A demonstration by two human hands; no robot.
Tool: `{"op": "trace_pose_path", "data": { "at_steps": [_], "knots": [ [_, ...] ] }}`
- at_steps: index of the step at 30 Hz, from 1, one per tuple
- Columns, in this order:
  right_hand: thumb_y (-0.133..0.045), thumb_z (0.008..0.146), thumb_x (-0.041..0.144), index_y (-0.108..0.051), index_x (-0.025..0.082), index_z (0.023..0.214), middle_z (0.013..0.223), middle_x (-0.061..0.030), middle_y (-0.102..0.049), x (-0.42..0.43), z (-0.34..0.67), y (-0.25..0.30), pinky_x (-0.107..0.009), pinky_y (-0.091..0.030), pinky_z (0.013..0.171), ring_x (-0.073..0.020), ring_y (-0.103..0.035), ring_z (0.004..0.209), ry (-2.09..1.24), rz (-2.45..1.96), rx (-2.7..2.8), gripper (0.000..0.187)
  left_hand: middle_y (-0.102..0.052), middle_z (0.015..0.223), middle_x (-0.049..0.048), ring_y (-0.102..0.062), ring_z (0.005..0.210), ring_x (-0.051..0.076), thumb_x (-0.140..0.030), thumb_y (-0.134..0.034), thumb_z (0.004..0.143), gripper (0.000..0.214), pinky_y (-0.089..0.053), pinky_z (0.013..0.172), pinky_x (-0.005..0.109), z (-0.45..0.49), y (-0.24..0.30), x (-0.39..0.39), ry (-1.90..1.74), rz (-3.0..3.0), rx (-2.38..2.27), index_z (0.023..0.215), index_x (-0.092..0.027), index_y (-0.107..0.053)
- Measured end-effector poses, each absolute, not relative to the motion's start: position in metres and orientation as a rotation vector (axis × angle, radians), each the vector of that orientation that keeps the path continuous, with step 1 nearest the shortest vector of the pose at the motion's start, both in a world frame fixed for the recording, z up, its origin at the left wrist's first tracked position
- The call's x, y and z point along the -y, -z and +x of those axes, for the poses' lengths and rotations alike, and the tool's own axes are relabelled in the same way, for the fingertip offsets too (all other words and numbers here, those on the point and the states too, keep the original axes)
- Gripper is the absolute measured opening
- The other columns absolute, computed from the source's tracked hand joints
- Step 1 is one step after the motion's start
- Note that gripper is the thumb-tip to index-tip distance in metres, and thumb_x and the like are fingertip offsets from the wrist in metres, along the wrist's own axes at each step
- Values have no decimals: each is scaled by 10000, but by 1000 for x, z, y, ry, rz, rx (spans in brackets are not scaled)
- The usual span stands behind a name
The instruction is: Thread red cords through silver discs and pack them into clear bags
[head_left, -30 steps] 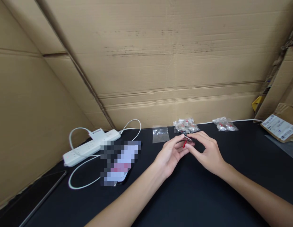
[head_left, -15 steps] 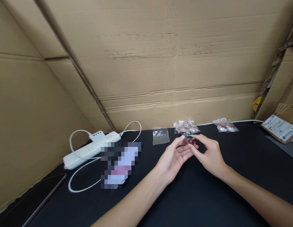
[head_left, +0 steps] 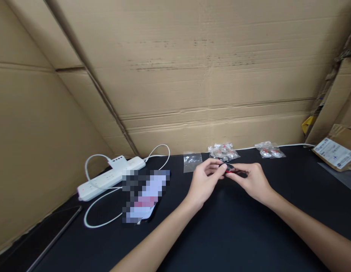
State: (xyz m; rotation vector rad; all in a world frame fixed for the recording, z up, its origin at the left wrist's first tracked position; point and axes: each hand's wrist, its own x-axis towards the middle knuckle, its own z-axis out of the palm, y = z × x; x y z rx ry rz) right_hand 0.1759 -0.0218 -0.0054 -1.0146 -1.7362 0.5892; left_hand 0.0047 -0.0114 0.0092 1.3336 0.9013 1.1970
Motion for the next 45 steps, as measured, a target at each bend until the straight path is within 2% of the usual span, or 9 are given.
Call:
{"op": "trace_pose_path", "data": {
  "at_steps": [4,8,13,19,22,26,30,36,45],
  "knots": [
    [-774,730,327,-770,184,945,807,-63,-753,19,174,6,-376,-587,699,-227,-705,706,-1012,-983,1550,259,-710,819,79,-673,733,196,-287,-734,769,162,-564,668,308,4,-9,9,-1225,1507,-833,852,-150,-709],
    [-815,690,338,-762,133,918,715,-74,-732,17,177,3,-329,-573,652,-166,-666,597,-1228,-948,1391,311,-723,838,75,-662,676,176,-284,-736,767,152,-565,653,311,3,-9,6,-1233,1434,-822,838,-151,-724],
    [-816,709,329,-752,109,952,795,-111,-736,18,178,3,-333,-573,736,-172,-685,706,-1386,-868,1192,334,-727,854,83,-660,671,162,-272,-772,733,180,-552,696,309,1,-9,5,-1232,1290,-810,838,-133,-726],
    [-818,707,316,-758,108,942,804,-108,-725,18,177,5,-346,-566,771,-170,-678,724,-1420,-897,1120,320,-707,810,69,-656,643,156,-269,-758,746,173,-538,672,298,-1,-5,1,-1224,1352,-846,838,-135,-698],
    [-817,706,310,-758,105,928,793,-105,-723,18,178,5,-340,-562,757,-168,-673,719,-1422,-900,1121,309,-701,839,81,-659,675,179,-276,-746,752,239,-542,669,324,-3,-5,0,-1157,1478,-833,942,-143,-691],
    [-806,719,302,-756,104,915,773,-94,-719,18,182,2,-331,-556,736,-155,-659,690,-1463,-879,1168,283,-700,1069,92,-653,957,247,-213,-775,701,478,-497,884,405,-7,-13,3,-1112,1716,-798,1165,-228,-661],
    [-811,713,296,-755,107,909,725,-76,-712,18,185,1,-301,-545,690,-138,-647,648,-1505,-894,1201,279,-674,1199,69,-581,1148,286,-226,-756,725,448,-361,1051,469,-13,-23,5,-1085,1976,-787,1160,-294,-679],
    [-825,693,302,-754,97,886,689,-78,-715,16,187,2,-277,-542,653,-136,-654,627,-1538,-938,1241,290,-676,1198,87,-608,1101,278,-303,-762,740,466,-395,1013,415,-20,-23,2,-981,2197,-798,1196,-282,-664],
    [-823,691,314,-762,109,884,687,-73,-719,17,187,6,-286,-547,631,-138,-651,607,-1533,-956,1288,288,-683,1123,99,-598,1052,289,-285,-776,712,443,-377,1024,430,-19,-14,2,-955,2098,-778,1146,-257,-690]
  ]
}}
